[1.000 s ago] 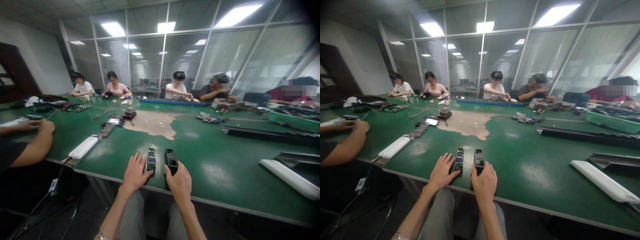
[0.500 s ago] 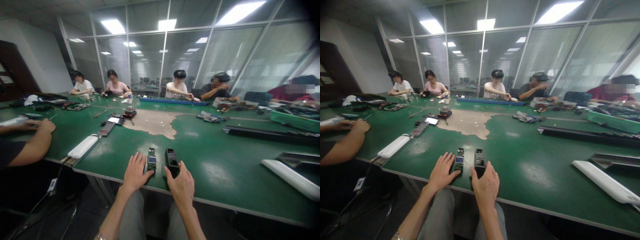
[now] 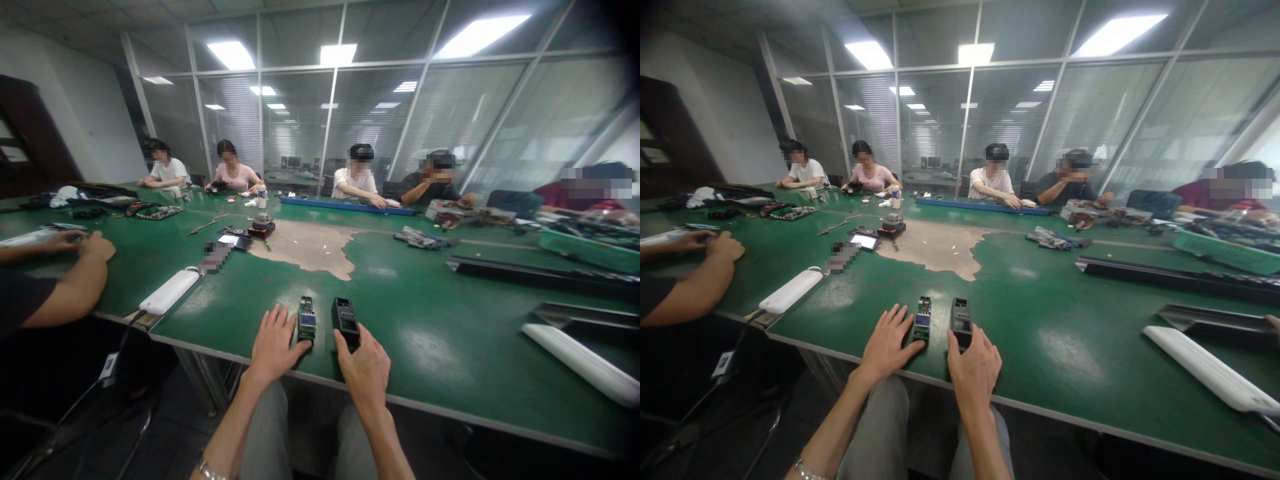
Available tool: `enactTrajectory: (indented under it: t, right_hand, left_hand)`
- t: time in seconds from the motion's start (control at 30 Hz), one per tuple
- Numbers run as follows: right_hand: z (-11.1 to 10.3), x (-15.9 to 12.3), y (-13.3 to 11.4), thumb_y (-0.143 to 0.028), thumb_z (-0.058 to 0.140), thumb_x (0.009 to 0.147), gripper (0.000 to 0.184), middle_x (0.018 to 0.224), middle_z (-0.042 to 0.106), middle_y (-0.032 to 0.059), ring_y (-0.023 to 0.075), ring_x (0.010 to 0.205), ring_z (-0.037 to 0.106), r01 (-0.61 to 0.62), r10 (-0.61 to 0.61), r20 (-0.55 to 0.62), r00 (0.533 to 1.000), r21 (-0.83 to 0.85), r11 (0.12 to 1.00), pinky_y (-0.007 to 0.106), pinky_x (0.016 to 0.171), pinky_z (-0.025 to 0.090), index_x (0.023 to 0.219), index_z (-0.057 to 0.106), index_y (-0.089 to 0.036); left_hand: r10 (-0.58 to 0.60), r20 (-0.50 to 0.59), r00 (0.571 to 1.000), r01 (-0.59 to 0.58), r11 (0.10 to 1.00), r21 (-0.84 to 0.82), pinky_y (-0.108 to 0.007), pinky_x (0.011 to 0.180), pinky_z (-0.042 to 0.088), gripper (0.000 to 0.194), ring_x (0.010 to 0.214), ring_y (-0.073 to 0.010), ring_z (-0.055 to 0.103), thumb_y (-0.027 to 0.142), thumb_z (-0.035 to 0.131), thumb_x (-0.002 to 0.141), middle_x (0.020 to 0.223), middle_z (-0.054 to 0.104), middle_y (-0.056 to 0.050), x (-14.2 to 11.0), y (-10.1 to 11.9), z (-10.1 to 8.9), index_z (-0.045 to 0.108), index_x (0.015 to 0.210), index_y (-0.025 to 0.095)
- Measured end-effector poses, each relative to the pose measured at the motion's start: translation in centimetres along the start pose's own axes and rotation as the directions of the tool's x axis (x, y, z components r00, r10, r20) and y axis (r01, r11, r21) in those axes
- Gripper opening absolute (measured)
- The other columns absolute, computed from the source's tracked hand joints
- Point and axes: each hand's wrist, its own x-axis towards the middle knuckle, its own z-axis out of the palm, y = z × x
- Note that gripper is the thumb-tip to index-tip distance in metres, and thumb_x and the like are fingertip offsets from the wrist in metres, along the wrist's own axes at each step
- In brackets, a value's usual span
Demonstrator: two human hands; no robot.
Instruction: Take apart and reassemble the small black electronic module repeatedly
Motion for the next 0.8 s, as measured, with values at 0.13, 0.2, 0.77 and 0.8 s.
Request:
enactTrajectory:
  t: [0.13, 0.2, 0.77, 0.8]
  right_hand:
    - [-0.5, 0.3, -0.9, -0.056, 0.055, 0.085, 0.054, 0.110, 0.069, 0.0136, 0.0301, 0.102, 0.063, 0.018, -0.016, -0.019, 1.000, 0.063, 0.998, 0.039, 0.091, 0.040, 0.119, 0.061, -0.015]
    - [-0.8, 0.5, -1.7, -0.056, 0.055, 0.085, 0.053, 0.111, 0.069, 0.0132, 0.0298, 0.103, 0.062, 0.033, -0.031, -0.031, 0.999, 0.092, 0.995, 0.039, 0.092, 0.040, 0.118, 0.062, -0.015]
    - [-0.7, 0.1, -7.9, -0.051, 0.056, 0.087, 0.042, 0.105, 0.071, 0.0101, 0.0253, 0.098, 0.063, 0.125, -0.131, 0.030, 0.991, 0.152, 0.980, 0.038, 0.095, 0.035, 0.113, 0.064, -0.019]
    - [-0.6, 0.0, -8.0, -0.050, 0.056, 0.087, 0.042, 0.104, 0.071, 0.0099, 0.0253, 0.098, 0.063, 0.127, -0.134, 0.039, 0.990, 0.141, 0.982, 0.038, 0.095, 0.035, 0.113, 0.063, -0.019]
  left_hand:
    - [0.000, -0.012, 1.000, 0.000, 1.000, 0.000, -0.053, 0.120, 0.018, 0.072, 0.147, -0.0325, 0.023, 0.067, 0.045, 0.092, 0.155, 0.038, -0.013, -0.1, -0.2, 0.2, 0.049, 0.143, 0.017]
    - [-0.004, -0.016, 1.000, 0.004, 1.000, -0.004, -0.053, 0.120, 0.018, 0.070, 0.147, -0.0323, 0.023, 0.066, 0.048, 0.091, 0.155, 0.038, -0.013, -0.1, -0.2, 0.2, 0.049, 0.143, 0.018]
    - [0.001, -0.023, 1.000, -0.001, 1.000, -0.004, -0.054, 0.119, 0.020, 0.065, 0.147, -0.0316, 0.025, 0.060, 0.050, 0.092, 0.154, 0.041, -0.013, -0.3, -0.1, -0.2, 0.050, 0.141, 0.019]
    - [0.000, -0.018, 1.000, 0.000, 1.000, -0.006, -0.054, 0.119, 0.020, 0.064, 0.147, -0.0315, 0.025, 0.059, 0.050, 0.092, 0.154, 0.041, -0.013, -0.3, -0.1, -0.2, 0.049, 0.142, 0.019]
